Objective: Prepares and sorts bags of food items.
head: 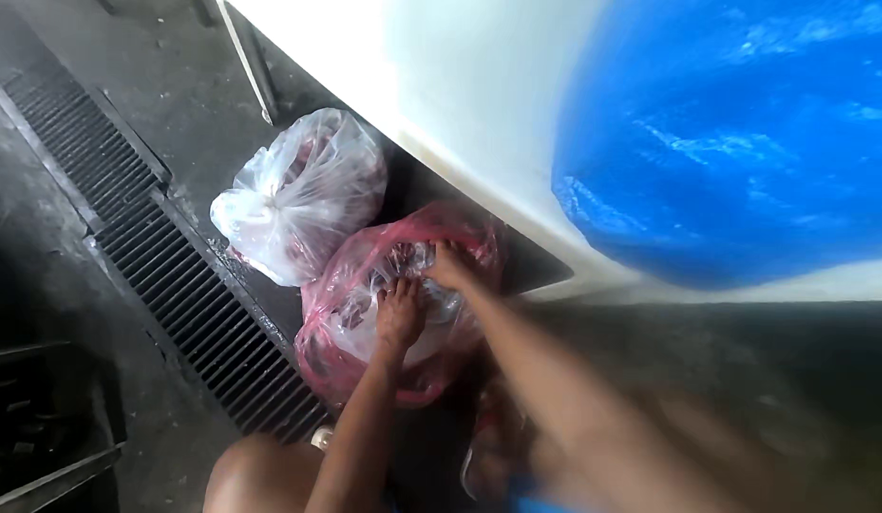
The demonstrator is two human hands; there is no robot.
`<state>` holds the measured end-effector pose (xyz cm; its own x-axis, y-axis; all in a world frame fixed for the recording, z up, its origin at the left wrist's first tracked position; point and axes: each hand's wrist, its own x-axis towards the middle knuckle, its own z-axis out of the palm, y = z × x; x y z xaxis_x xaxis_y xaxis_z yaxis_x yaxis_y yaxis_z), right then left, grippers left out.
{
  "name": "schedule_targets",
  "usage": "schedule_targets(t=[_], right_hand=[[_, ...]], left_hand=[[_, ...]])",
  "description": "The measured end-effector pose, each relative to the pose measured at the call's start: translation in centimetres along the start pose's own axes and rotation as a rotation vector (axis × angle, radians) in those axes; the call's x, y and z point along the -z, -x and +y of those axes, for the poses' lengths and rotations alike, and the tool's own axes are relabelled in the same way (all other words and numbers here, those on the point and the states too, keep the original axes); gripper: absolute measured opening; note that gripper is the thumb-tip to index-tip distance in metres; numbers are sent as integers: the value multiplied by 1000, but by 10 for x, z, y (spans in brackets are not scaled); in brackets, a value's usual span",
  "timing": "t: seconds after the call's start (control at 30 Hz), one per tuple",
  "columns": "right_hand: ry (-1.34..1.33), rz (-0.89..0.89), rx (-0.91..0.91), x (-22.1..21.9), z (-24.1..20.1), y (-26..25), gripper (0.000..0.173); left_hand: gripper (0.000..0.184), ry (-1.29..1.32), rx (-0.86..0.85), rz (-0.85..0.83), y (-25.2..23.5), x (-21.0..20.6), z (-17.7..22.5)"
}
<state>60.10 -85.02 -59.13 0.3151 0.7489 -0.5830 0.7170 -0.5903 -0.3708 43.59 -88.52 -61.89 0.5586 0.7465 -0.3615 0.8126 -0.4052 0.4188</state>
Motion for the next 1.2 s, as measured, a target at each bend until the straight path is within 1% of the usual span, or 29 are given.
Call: schedule_targets(t=[0.1, 0.17, 0.23, 0.3, 0.4, 0.47, 0.57, 0.7, 0.77, 0.83, 0.87, 0.97, 1.0, 1.07, 1.13, 1.2], right_hand=[[-6, 18, -14, -4, -2, -1, 96], [-1, 37, -30, -10, -4, -1, 100], [16, 68, -30, -16, -5, -2, 98], [53, 119, -15, -18, -4, -1, 87], [126, 175, 23, -15, -4, -1, 65], [119, 178, 33, -14, -3, -5, 56], [70, 197, 41, -14, -5, -9, 46], [-5, 201, 31, -5, -8, -13, 37], [-43, 195, 46, -2, -6, -18, 32], [-54, 192, 46, -2, -6, -20, 31], [-58, 187, 43, -2, -7, -20, 31], [-67, 190, 65, -3, -6, -19, 32], [-73, 199, 75, -4, -4, -19, 32], [-70, 204, 67, -4, -2, -20, 30], [-61, 180, 44, 2, -2, -24, 32], [-77, 157, 53, 9, -1, -31, 32]], left_hand=[[60, -14, 12, 96, 8, -13, -1], [62, -34, 24, 155, 14, -23, -2], [64, -28, 39, 233, 19, -31, -4], [69, -21, 103, 253, 27, -30, -3], [84, -4, 264, 217, 36, -26, -5], [95, 24, 323, 195, 42, -25, -11], [95, -20, 333, 116, 55, -31, -13], [95, -193, 305, -83, 76, -30, -4], [93, -261, 300, -162, 81, -26, 2], [90, -275, 294, -185, 86, -22, 5], [89, -235, 300, -172, 87, -17, 5], [83, 17, 372, -80, 79, -1, -5], [79, 81, 400, -85, 75, 4, -11], [68, 172, 413, -227, 69, 20, -25], [55, 199, 315, -383, 67, 48, -39], [48, 117, 190, -498, 76, 84, -42]])
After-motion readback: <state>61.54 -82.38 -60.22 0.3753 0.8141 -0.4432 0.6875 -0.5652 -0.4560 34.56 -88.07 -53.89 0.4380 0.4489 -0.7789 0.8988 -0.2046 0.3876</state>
